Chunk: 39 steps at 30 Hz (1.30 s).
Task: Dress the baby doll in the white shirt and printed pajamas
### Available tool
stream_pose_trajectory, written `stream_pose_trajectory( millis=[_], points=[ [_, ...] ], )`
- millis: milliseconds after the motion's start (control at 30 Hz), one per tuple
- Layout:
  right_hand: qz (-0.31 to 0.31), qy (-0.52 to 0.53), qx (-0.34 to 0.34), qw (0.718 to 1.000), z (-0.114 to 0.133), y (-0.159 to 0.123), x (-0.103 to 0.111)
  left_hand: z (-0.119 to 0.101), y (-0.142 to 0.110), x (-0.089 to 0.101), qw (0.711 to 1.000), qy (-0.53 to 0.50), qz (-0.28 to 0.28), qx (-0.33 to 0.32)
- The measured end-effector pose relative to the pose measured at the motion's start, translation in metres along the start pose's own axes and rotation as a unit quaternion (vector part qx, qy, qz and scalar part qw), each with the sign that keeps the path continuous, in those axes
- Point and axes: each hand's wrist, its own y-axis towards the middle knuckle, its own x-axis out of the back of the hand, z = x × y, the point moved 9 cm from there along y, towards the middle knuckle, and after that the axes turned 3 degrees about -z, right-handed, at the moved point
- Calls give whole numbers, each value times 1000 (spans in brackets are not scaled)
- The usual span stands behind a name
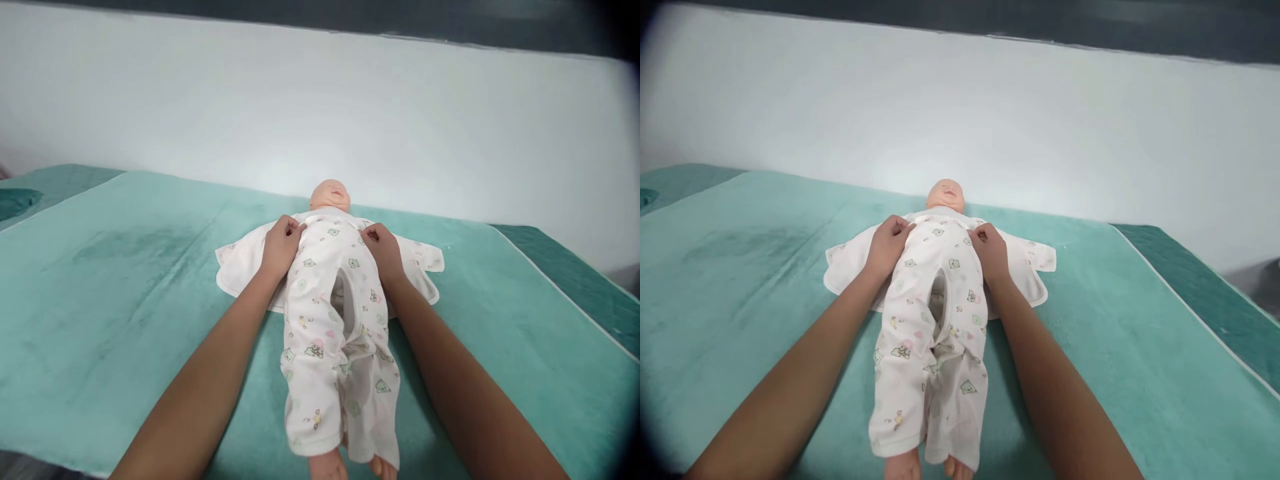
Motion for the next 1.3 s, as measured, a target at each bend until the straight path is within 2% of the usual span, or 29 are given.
stream_pose_trajectory(
  millis=[133,333,467,567,667,733,867,967,1100,1200,1300],
  points=[
    [-16,-60,30,998,10,-14,11,-9,-11,5,999,-9,12,-39],
    [52,-73,-51,995,-14,-24,4,4,-1,4,1000,7,6,2],
    [74,-60,-49,994,-16,-26,0,8,2,2,999,21,28,4],
    [128,-19,-63,990,-15,-30,2,10,-7,2,996,-27,84,20],
    [219,41,-118,968,-19,-41,1,20,-28,-2,974,-98,172,111],
    [261,64,-130,954,-16,-47,2,23,-44,-4,952,-137,221,159],
    [301,53,-61,950,3,-52,0,19,-68,-8,917,-198,301,170],
    [295,73,-23,953,14,-55,-3,18,-72,-7,908,-240,303,163],
    [286,187,-70,937,11,-62,-14,18,-70,-9,888,-312,293,169],
    [214,218,-92,948,8,-59,-12,21,-70,-13,868,-359,288,187],
    [123,192,-95,969,9,-52,-4,23,-70,-19,849,-398,281,205]
  ],
)
